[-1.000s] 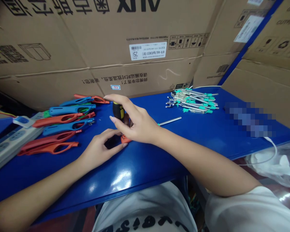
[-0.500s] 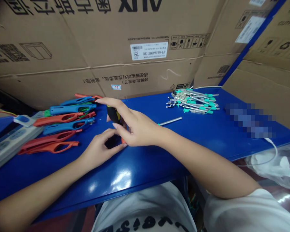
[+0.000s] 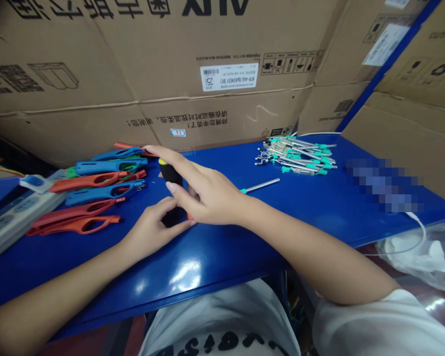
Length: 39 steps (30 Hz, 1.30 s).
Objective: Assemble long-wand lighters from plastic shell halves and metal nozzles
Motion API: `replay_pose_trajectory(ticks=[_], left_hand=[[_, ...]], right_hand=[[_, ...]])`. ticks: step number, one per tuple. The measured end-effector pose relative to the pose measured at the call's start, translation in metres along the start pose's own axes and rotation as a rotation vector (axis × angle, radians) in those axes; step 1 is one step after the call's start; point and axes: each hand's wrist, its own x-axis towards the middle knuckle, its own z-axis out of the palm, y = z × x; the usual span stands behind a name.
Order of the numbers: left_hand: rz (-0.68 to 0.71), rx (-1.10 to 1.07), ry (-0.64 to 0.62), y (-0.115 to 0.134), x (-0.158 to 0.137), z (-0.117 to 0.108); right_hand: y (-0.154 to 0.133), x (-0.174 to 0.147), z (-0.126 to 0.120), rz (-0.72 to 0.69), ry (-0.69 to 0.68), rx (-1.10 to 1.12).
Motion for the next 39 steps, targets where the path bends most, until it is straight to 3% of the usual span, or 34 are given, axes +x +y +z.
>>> replay_pose_trajectory(ticks=[2, 7, 12, 14, 18, 24, 29, 34, 36, 39], left_hand=[[0.001, -0.003, -0.003, 0.001, 0.0, -0.001], [0.026, 0.03, -0.003, 0.004, 0.001, -0.001], [0.047, 0.023, -0.008, 0.006, 0.002, -0.001], [0.053, 0.026, -0.006, 0.007, 0.002, -0.001], [0.072, 0.028, -0.004, 0.008, 0.002, -0.002], [0.049, 0.03, -0.017, 0.009, 0.003, -0.002], [0.065, 0.023, -0.023, 0.009, 0.002, -0.002], [0.047, 0.026, -0.027, 0.01, 0.002, -0.002], [0.046, 0.028, -0.03, 0.01, 0.002, -0.002], [0.056, 0.022, -0.037, 0.01, 0.002, -0.002]], right_hand=[[0.001, 0.001, 0.0, 0.005, 0.009, 0.039], [0.004, 0.001, -0.007, -0.045, 0.121, -0.246], [0.006, 0.005, -0.013, -0.008, 0.002, 0.046], [0.008, 0.005, -0.013, 0.015, 0.06, 0.044], [0.01, 0.004, -0.015, -0.058, 0.216, -0.194], [0.003, 0.008, -0.02, -0.007, 0.047, 0.07], [0.006, 0.005, -0.017, -0.05, 0.222, -0.189], [0.002, 0.005, -0.01, 0.007, 0.012, 0.137], [0.002, 0.005, -0.006, 0.054, 0.062, 0.13], [0.005, 0.004, -0.007, 0.073, 0.23, -0.134]])
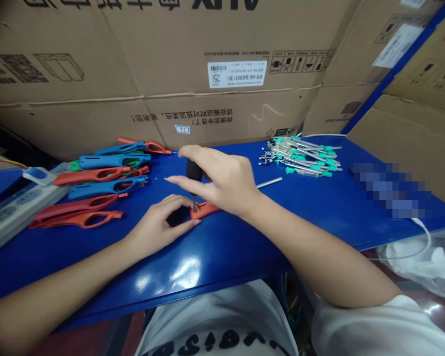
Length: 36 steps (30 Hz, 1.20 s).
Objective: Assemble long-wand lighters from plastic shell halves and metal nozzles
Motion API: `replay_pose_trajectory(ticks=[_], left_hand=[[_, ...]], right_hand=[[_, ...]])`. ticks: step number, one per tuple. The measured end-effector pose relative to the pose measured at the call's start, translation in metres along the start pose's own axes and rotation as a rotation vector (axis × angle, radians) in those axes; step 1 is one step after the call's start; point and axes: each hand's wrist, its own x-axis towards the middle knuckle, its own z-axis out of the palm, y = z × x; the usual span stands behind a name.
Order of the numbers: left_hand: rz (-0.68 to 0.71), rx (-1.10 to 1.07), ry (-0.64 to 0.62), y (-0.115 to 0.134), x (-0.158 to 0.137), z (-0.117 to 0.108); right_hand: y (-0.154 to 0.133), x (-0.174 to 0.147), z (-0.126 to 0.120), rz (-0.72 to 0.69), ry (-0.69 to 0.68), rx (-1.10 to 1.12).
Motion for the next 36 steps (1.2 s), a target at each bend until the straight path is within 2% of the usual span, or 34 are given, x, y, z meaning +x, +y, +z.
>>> replay_pose_trajectory(ticks=[2, 7, 9, 12, 14, 16, 18, 20, 24, 26, 29, 31, 36], left_hand=[[-0.001, -0.005, -0.006, 0.0, 0.0, 0.0], [-0.012, -0.021, -0.011, 0.001, 0.0, 0.0], [-0.012, -0.024, -0.014, 0.001, 0.0, 0.0], [-0.009, -0.019, -0.02, 0.001, 0.0, 0.0], [-0.004, -0.012, -0.015, 0.001, 0.0, 0.0], [-0.001, -0.008, -0.01, 0.001, 0.0, 0.0], [-0.002, -0.005, -0.01, 0.0, 0.0, 0.0], [-0.007, -0.005, -0.015, 0.0, 0.0, 0.001], [-0.01, -0.008, -0.021, 0.001, 0.0, 0.001], [-0.014, -0.005, -0.022, 0.001, 0.0, 0.001], [-0.02, 0.001, -0.027, 0.001, 0.0, 0.001], [-0.014, 0.007, -0.023, 0.0, -0.001, 0.001], [0.008, 0.003, -0.006, -0.001, -0.001, 0.002]], right_hand=[[0.002, 0.001, -0.003, -0.025, 0.014, -0.076], [0.002, 0.004, -0.005, -0.026, -0.161, 0.203], [0.004, 0.004, -0.005, -0.023, -0.108, 0.152], [0.005, 0.002, -0.007, -0.08, -0.009, -0.07], [0.004, 0.002, -0.009, -0.104, -0.089, -0.087], [0.003, 0.002, -0.009, -0.083, -0.228, 0.072], [0.002, 0.002, -0.007, -0.033, -0.311, 0.252], [0.002, 0.002, -0.005, 0.0, -0.273, 0.275], [0.003, 0.001, -0.004, -0.06, -0.081, -0.033], [0.001, 0.001, -0.006, -0.092, -0.111, -0.006], [-0.002, 0.002, -0.009, -0.066, -0.243, 0.236], [-0.002, 0.002, -0.01, -0.092, -0.238, 0.261], [0.002, 0.0, -0.014, -0.263, -0.075, -0.09]])
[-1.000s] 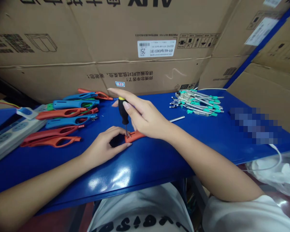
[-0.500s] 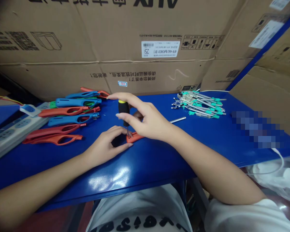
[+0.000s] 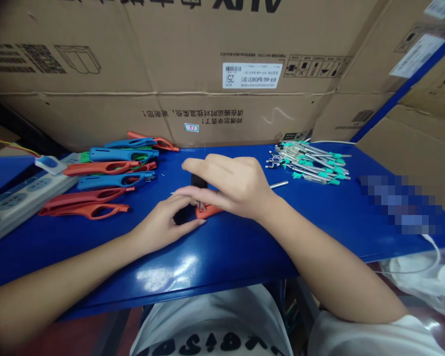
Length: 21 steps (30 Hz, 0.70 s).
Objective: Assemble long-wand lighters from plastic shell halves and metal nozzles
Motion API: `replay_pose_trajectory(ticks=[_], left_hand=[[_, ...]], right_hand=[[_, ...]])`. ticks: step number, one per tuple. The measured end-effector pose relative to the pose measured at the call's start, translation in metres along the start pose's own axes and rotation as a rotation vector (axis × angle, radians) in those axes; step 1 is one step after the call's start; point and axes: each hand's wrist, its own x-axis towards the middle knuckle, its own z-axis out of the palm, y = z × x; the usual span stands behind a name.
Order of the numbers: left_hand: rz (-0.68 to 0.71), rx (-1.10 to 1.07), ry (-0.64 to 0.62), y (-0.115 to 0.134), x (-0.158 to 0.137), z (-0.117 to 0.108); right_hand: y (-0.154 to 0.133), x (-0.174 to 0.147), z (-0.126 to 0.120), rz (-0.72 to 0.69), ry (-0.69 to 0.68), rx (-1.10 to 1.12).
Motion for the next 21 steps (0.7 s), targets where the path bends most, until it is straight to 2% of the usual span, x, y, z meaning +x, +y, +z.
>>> replay_pose_trajectory(ticks=[2, 6, 8, 11, 13, 18, 21], left_hand=[[-0.003, -0.001, -0.003, 0.001, 0.0, 0.0], [-0.02, 0.005, -0.02, 0.002, 0.001, -0.001], [-0.022, 0.006, -0.014, 0.002, 0.001, -0.001], [-0.006, -0.009, -0.003, 0.001, 0.0, 0.0], [0.005, -0.013, 0.0, 0.0, 0.0, 0.0], [0.01, 0.019, -0.008, 0.0, 0.0, -0.001], [0.017, 0.008, -0.007, -0.001, 0.0, 0.0]], right_hand=[[-0.001, 0.0, 0.001, -0.002, -0.027, 0.042], [-0.005, 0.004, 0.006, 0.137, -0.073, 0.336], [-0.004, 0.004, 0.008, 0.14, -0.016, 0.321], [-0.001, 0.002, 0.008, 0.007, 0.108, 0.124], [-0.001, 0.0, 0.006, -0.053, 0.11, 0.105], [-0.007, 0.004, 0.008, 0.152, -0.071, 0.503], [-0.006, 0.005, 0.011, 0.125, 0.037, 0.424]])
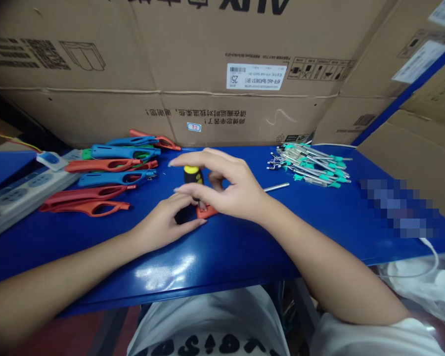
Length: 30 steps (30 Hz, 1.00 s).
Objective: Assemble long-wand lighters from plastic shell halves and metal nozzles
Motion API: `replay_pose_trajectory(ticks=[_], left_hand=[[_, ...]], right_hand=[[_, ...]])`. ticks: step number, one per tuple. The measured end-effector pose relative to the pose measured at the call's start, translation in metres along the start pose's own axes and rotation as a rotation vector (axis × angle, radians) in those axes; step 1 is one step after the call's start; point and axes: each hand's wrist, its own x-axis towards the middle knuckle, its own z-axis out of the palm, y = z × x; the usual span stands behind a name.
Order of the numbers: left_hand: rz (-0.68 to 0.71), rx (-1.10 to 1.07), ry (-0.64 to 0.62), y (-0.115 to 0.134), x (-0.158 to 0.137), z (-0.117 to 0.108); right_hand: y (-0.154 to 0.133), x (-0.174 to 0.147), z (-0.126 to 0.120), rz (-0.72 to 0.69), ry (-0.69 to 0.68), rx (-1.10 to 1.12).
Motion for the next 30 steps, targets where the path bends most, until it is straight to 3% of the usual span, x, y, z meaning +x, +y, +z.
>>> replay_pose_trajectory(ticks=[2, 4, 9, 11, 14, 16, 18, 22, 24, 27, 30], left_hand=[[0.001, -0.008, 0.004, -0.001, 0.0, 0.001], [0.0, -0.012, 0.003, 0.0, 0.0, 0.001], [-0.015, -0.025, -0.013, 0.001, 0.001, -0.001], [-0.017, -0.033, -0.021, 0.001, 0.001, -0.002], [-0.012, -0.04, -0.014, 0.0, 0.0, -0.001], [-0.007, -0.043, -0.011, -0.001, 0.0, 0.0], [-0.009, -0.043, -0.014, -0.001, 0.0, 0.0], [-0.021, -0.044, -0.017, 0.0, 0.0, -0.001], [-0.021, -0.051, -0.021, 0.001, 0.001, -0.001], [-0.013, -0.06, -0.021, 0.001, 0.001, -0.002], [-0.008, -0.054, -0.018, 0.001, 0.001, -0.002]], right_hand=[[0.001, -0.001, -0.001, -0.119, 0.098, -0.15], [0.001, -0.001, -0.003, -0.167, 0.089, -0.222], [0.0, -0.001, -0.003, 0.1, -0.128, 0.047], [0.003, -0.001, -0.002, 0.114, -0.066, 0.032], [0.008, -0.002, -0.002, -0.017, 0.133, -0.2], [0.009, -0.003, -0.004, -0.087, 0.157, -0.319], [0.008, -0.003, -0.006, -0.036, 0.057, -0.272], [0.007, -0.002, -0.007, 0.165, -0.143, 0.056], [0.009, -0.002, -0.005, 0.161, -0.082, 0.007], [0.011, -0.004, -0.005, 0.055, 0.079, -0.285], [0.009, -0.005, -0.007, 0.018, 0.06, -0.29]])
